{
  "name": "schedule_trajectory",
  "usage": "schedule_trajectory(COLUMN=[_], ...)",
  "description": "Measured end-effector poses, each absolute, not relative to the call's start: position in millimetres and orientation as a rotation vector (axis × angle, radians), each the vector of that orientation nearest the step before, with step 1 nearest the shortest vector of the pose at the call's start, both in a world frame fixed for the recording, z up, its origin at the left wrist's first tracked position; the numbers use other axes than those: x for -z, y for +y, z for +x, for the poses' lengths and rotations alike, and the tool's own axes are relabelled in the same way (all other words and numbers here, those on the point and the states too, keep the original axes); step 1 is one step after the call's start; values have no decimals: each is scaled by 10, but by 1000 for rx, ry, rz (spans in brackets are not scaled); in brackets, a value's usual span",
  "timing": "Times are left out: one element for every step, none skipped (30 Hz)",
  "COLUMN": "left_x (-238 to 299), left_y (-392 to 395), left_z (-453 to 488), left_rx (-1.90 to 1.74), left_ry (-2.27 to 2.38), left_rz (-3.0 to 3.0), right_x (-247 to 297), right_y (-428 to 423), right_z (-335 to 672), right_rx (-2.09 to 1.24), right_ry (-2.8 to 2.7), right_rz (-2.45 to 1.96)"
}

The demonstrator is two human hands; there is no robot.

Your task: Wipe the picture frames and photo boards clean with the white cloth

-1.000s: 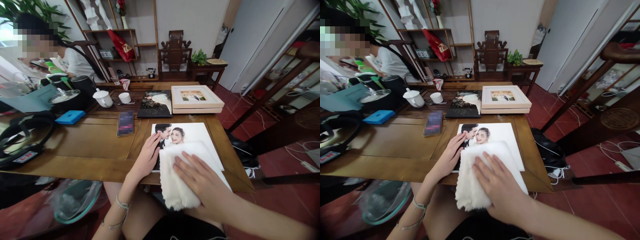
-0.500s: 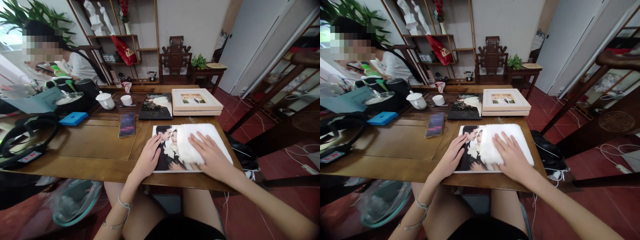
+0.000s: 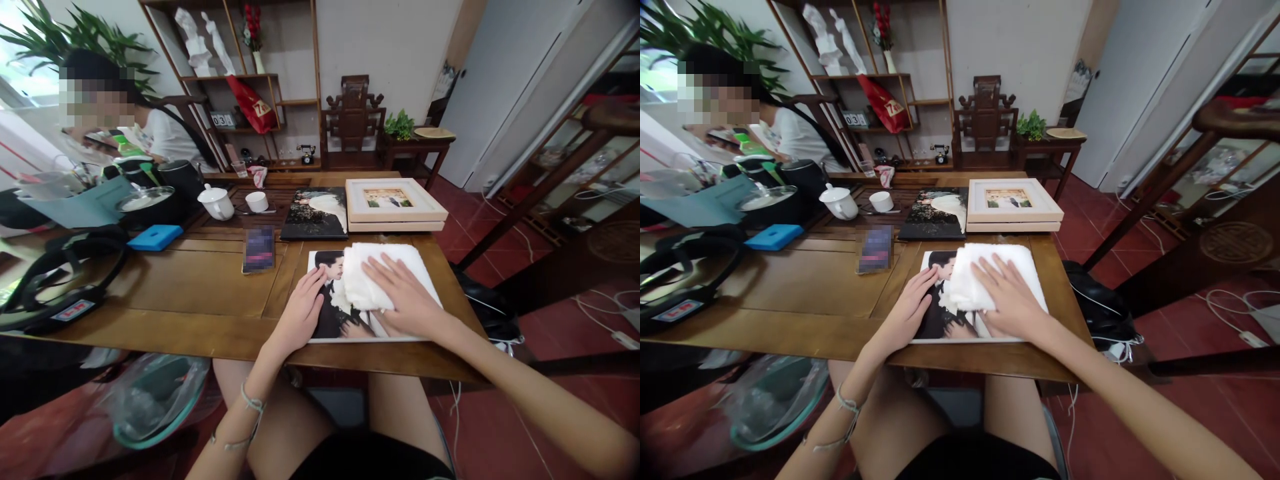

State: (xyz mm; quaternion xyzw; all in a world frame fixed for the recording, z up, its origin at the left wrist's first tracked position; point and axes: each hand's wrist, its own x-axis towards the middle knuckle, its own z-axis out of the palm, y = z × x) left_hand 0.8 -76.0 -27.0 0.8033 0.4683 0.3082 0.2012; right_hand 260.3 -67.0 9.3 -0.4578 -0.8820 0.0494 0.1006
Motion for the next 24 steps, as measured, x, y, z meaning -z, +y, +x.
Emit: schedule_trajectory(left_x=[268, 265, 261, 256, 252, 248, 247, 247, 251, 257, 264, 271, 278, 283, 286, 286, 284, 280, 274, 268, 262, 257, 253, 250], left_y=[-761, -764, -767, -770, -773, -776, -777, -777, -776, -774, -770, -767, -763, -760, -758, -758, -758, -760, -762, -765, -768, -770, -772, -773], left_z=[8, 9, 12, 15, 20, 24, 28, 31, 32, 32, 30, 26, 22, 17, 13, 9, 6, 4, 4, 5, 6, 8, 10, 12], left_rx=[-875, -887, -894, -898, -897, -894, -888, -881, -873, -863, -853, -848, -845, -847, -852, -858, -863, -867, -869, -870, -868, -864, -862, -861], left_ry=[1300, 1291, 1286, 1287, 1294, 1301, 1306, 1311, 1314, 1319, 1322, 1325, 1322, 1314, 1304, 1294, 1287, 1285, 1289, 1295, 1298, 1300, 1303, 1304], left_rz=[2239, 2235, 2231, 2225, 2218, 2212, 2209, 2209, 2211, 2215, 2221, 2226, 2232, 2239, 2245, 2250, 2251, 2249, 2243, 2237, 2233, 2230, 2229, 2228], right_x=[-68, -46, -30, -21, -22, -30, -44, -63, -85, -108, -130, -151, -168, -181, -188, -188, -182, -171, -157, -142, -128, -118, -111, -108], right_y=[-572, -506, -480, -497, -560, -667, -812, -985, -1170, -1350, -1507, -1624, -1689, -1696, -1644, -1539, -1391, -1212, -1016, -818, -628, -460, -320, -219], right_z=[2654, 2702, 2740, 2764, 2769, 2753, 2719, 2668, 2607, 2540, 2476, 2420, 2378, 2352, 2345, 2357, 2387, 2431, 2488, 2552, 2622, 2692, 2759, 2817], right_rx=[-116, -82, -50, -25, -13, -12, -20, -37, -52, -67, -96, -129, -166, -204, -238, -262, -273, -272, -252, -226, -198, -179, -167, -165], right_ry=[-2571, -2540, -2513, -2496, -2488, -2496, -2519, -2556, -2605, -2655, -2704, -2740, -2768, -2786, -2794, -2789, -2772, -2745, -2702, -2663, -2624, -2595, -2568, -2544], right_rz=[-1384, -1410, -1434, -1458, -1482, -1500, -1503, -1493, -1460, -1398, -1336, -1276, -1222, -1180, -1150, -1136, -1135, -1148, -1178, -1213, -1255, -1288, -1318, -1343])
